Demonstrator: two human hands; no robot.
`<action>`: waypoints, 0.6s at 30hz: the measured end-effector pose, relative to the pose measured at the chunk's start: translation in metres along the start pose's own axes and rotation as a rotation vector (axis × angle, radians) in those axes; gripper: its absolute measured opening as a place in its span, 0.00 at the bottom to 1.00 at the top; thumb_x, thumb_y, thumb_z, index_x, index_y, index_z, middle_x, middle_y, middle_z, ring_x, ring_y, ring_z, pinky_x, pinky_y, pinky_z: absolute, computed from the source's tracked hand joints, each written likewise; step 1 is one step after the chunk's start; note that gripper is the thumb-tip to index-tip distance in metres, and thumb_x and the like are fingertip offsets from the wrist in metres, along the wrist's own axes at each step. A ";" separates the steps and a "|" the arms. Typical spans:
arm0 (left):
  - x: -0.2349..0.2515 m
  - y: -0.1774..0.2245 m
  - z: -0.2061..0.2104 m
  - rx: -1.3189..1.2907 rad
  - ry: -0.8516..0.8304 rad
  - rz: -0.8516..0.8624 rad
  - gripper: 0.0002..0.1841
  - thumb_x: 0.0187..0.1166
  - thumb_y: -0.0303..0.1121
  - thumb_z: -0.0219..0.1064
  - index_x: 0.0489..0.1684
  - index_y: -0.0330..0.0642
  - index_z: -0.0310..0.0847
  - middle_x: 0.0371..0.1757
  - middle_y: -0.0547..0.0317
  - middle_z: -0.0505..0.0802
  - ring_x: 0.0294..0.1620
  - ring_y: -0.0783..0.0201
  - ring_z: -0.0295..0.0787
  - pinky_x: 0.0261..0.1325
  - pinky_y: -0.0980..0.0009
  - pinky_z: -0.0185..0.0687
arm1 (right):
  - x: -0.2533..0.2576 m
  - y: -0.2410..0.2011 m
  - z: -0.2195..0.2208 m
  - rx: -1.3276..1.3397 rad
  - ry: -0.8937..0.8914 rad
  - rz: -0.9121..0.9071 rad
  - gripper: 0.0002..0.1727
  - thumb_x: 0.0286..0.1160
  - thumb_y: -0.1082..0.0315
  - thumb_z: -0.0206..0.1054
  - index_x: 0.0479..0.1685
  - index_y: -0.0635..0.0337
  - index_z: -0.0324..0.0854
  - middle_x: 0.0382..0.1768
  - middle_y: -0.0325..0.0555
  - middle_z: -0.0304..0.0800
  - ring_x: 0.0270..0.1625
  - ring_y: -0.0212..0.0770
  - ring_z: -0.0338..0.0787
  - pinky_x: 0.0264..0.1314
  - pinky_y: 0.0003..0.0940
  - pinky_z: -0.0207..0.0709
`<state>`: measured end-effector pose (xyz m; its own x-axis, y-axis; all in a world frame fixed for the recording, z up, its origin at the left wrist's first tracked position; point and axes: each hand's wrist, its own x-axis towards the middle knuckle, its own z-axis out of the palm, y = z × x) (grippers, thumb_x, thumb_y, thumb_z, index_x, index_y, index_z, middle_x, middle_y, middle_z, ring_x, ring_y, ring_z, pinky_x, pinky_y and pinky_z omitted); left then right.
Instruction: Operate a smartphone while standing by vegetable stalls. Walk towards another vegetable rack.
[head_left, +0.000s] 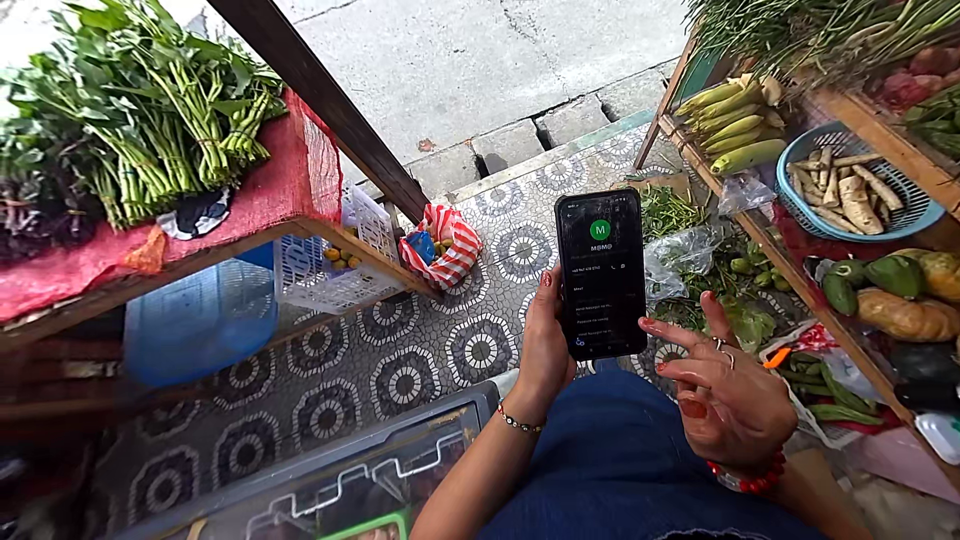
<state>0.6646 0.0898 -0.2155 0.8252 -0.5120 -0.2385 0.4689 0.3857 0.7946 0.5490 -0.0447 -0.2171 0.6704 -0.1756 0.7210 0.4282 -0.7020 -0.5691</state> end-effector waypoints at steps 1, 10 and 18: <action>-0.001 0.000 0.000 0.001 -0.001 0.004 0.33 0.94 0.52 0.22 0.77 0.49 0.71 0.54 0.56 0.94 0.55 0.61 0.94 0.61 0.60 0.89 | 0.000 0.000 0.000 0.003 -0.003 0.001 0.23 0.92 0.51 0.50 0.32 0.53 0.80 0.35 0.39 0.94 0.62 0.31 0.92 0.92 0.45 0.59; -0.005 0.002 0.001 0.011 0.009 0.004 0.28 0.94 0.42 0.28 0.78 0.48 0.72 0.51 0.55 0.94 0.53 0.62 0.94 0.59 0.60 0.90 | -0.002 0.000 0.000 0.046 -0.013 0.000 0.23 0.92 0.52 0.51 0.30 0.55 0.79 0.32 0.41 0.94 0.59 0.33 0.94 0.90 0.46 0.64; -0.005 0.000 0.005 0.032 0.009 -0.002 0.27 0.93 0.37 0.29 0.77 0.48 0.72 0.52 0.54 0.93 0.52 0.61 0.94 0.58 0.60 0.90 | -0.004 -0.002 -0.004 0.050 0.010 0.008 0.23 0.92 0.52 0.51 0.29 0.54 0.79 0.33 0.39 0.95 0.57 0.32 0.95 0.88 0.45 0.67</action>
<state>0.6590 0.0883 -0.2114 0.8270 -0.5060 -0.2450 0.4605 0.3598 0.8115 0.5430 -0.0454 -0.2179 0.6678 -0.1877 0.7202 0.4533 -0.6650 -0.5936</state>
